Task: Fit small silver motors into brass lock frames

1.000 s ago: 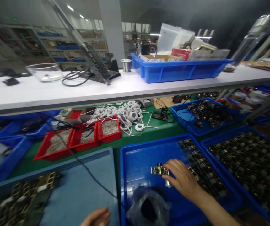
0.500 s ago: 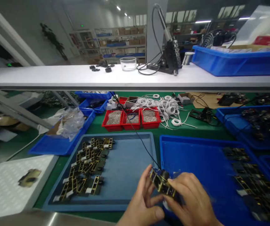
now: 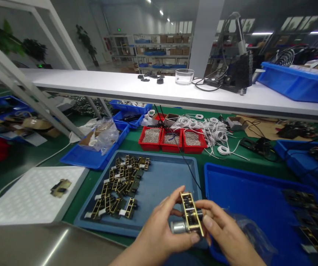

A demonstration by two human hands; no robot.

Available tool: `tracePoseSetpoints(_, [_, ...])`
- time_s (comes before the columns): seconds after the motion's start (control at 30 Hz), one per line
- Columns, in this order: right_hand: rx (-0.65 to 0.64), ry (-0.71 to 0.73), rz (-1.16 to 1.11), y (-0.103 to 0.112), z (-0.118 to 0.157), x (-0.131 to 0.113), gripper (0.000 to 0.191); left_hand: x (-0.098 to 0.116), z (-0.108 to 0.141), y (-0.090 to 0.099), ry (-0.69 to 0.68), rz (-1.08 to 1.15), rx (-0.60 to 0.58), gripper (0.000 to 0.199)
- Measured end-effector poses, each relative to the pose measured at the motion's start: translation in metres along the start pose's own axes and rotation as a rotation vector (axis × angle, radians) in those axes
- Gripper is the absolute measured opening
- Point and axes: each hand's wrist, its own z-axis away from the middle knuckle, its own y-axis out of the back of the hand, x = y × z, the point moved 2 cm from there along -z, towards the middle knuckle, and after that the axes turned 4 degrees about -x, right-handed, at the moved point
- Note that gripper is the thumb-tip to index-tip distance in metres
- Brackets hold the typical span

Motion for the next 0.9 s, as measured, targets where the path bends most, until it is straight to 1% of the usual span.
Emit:
tracePoseSetpoints(0.07, [0.020, -0.024, -0.063, -0.009, -0.001, -0.003, 0.040, 0.002, 0.002, 0.002, 0.011, -0.019, -0.029, 0.084])
tracePoseSetpoints(0.17, [0.088, -0.070, -0.173, -0.019, 0.000, -0.009, 0.040, 0.002, 0.005, 0.001, 0.016, 0.075, -0.086, 0.089])
tracePoseSetpoints(0.27, [0.150, -0.073, -0.287, -0.024, 0.001, -0.012, 0.042, 0.000, 0.010, 0.000, 0.058, 0.110, -0.127, 0.096])
tracePoseSetpoints(0.37, [0.188, -0.080, -0.367, -0.026, 0.002, -0.012, 0.045, 0.002, 0.012, -0.003, 0.070, 0.137, -0.165, 0.090])
tracePoseSetpoints(0.43, [0.206, -0.098, -0.404, -0.027, 0.003, -0.012, 0.044, 0.003, 0.011, -0.005, 0.061, 0.209, -0.200, 0.084])
tracePoseSetpoints(0.53, [0.229, -0.105, -0.436, -0.027, 0.005, -0.013, 0.041, 0.002, 0.009, -0.009, 0.072, 0.318, -0.240, 0.082])
tracePoseSetpoints(0.67, [0.239, -0.111, -0.443, -0.026, 0.007, -0.015, 0.039, -0.001, 0.008, -0.011, 0.124, 0.355, -0.233, 0.088])
tracePoseSetpoints(0.77, [0.231, -0.097, -0.419, -0.026, 0.008, -0.015, 0.039, 0.000, 0.008, -0.012, 0.131, 0.397, -0.246, 0.089])
tracePoseSetpoints(0.9, [0.233, -0.089, -0.405, -0.026, 0.008, -0.014, 0.037, 0.006, 0.009, -0.011, 0.122, 0.445, -0.253, 0.082])
